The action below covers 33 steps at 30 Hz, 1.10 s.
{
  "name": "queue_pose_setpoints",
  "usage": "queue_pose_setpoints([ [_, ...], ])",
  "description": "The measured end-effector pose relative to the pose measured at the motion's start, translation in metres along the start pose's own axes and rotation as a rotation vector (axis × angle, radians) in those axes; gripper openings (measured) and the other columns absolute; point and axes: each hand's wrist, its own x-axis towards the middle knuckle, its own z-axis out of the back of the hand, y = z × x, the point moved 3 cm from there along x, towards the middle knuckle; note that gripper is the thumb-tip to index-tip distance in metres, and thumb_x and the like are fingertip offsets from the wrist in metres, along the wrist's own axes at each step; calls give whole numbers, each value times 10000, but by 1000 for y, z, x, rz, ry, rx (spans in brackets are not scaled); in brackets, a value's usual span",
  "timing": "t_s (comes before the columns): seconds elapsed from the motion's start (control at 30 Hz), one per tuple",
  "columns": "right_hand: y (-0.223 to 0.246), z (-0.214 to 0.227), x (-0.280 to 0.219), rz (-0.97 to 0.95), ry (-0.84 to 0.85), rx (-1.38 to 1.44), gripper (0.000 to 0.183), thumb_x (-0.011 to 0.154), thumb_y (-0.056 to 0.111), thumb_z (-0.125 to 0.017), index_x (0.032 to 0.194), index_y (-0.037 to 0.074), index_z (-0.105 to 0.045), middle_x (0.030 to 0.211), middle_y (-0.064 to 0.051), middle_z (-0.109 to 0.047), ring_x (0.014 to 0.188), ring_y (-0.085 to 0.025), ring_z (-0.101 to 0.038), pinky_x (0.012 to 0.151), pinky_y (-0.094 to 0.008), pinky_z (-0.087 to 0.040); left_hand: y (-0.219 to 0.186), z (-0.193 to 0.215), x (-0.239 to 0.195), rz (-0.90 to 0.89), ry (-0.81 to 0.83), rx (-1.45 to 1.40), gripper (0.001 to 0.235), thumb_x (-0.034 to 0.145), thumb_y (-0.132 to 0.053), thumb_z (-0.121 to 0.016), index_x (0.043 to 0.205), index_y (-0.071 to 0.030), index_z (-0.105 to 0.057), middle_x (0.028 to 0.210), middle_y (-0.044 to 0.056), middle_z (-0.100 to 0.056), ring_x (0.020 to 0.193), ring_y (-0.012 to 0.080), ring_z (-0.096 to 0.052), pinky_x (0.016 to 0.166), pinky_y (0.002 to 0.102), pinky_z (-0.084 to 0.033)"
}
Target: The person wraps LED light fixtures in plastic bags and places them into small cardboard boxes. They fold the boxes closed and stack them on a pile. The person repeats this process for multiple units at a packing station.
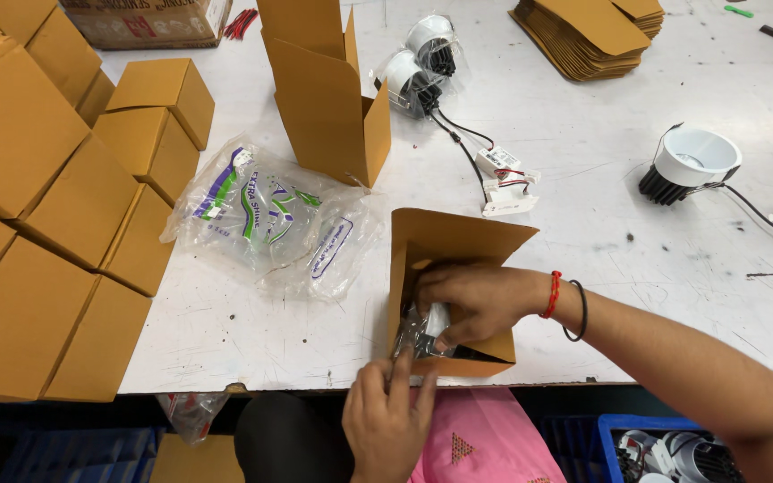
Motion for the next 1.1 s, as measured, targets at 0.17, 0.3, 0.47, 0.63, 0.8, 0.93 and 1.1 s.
queue_pose_setpoints([
  [0.17, -1, 10, 0, -111, 60, -3, 504, 733, 393, -820, 1076, 53, -677, 1120, -121, -658, 1029, -306, -653, 861, -409, -539, 10, -3, 4, 122, 101, -244, 259, 785, -243, -879, 920, -118, -697, 859, 80, -547, 691, 246, -624, 553, 376, -525],
  [0.3, 8, 11, 3, -81, 3, -45, 477, 706, 360, -848, 1053, 59, -717, 1066, -129, -666, 988, -315, -651, 845, -420, -543, 16, -8, -2, 124, 155, -346, 238, 793, -171, -858, 956, -102, -700, 882, 95, -544, 696, 254, -628, 575, 377, -548],
  [0.47, 38, -17, 1, 143, -222, -330, 331, 615, 217, -852, 891, 55, -767, 978, -147, -683, 988, -399, -601, 803, -462, -519, 16, -14, -3, 121, -18, -438, 386, 782, -199, -892, 1018, -31, -637, 947, 106, -583, 688, 238, -674, 555, 338, -567],
  [0.63, 52, -30, 3, 83, -234, -323, 196, 706, 138, -786, 878, 52, -753, 915, -114, -676, 987, -348, -636, 850, -438, -539, 19, -16, -3, 71, 15, -374, 365, 763, -156, -911, 1010, -107, -647, 932, 88, -589, 662, 207, -669, 543, 322, -555],
  [0.8, 47, -9, -11, 173, -218, 20, 255, 856, 104, -749, 1089, 1, -730, 1119, -187, -682, 1056, -347, -662, 890, -397, -532, 30, -13, 5, 209, 18, -489, 593, 742, -209, -918, 1201, -60, -573, 1021, 101, -615, 797, 225, -637, 679, 345, -560],
  [0.93, 16, -3, -81, 25, -737, 359, 222, 924, 38, -661, 1130, -3, -733, 1181, -146, -731, 1092, -251, -727, 931, -341, -582, 59, -3, 30, 236, 199, -574, 742, 696, -264, -925, 1334, -70, -598, 1309, 171, -556, 1192, 293, -570, 916, 408, -522],
  [1.1, -51, -26, -99, -409, -1165, 695, 384, 889, 21, -699, 1268, 31, -639, 1199, -106, -661, 1101, -185, -634, 959, -342, -524, 97, -37, 81, 687, 418, -1136, 809, 824, -393, -789, 1496, -86, -459, 1496, 86, -531, 1413, 235, -468, 1101, 378, -462],
])
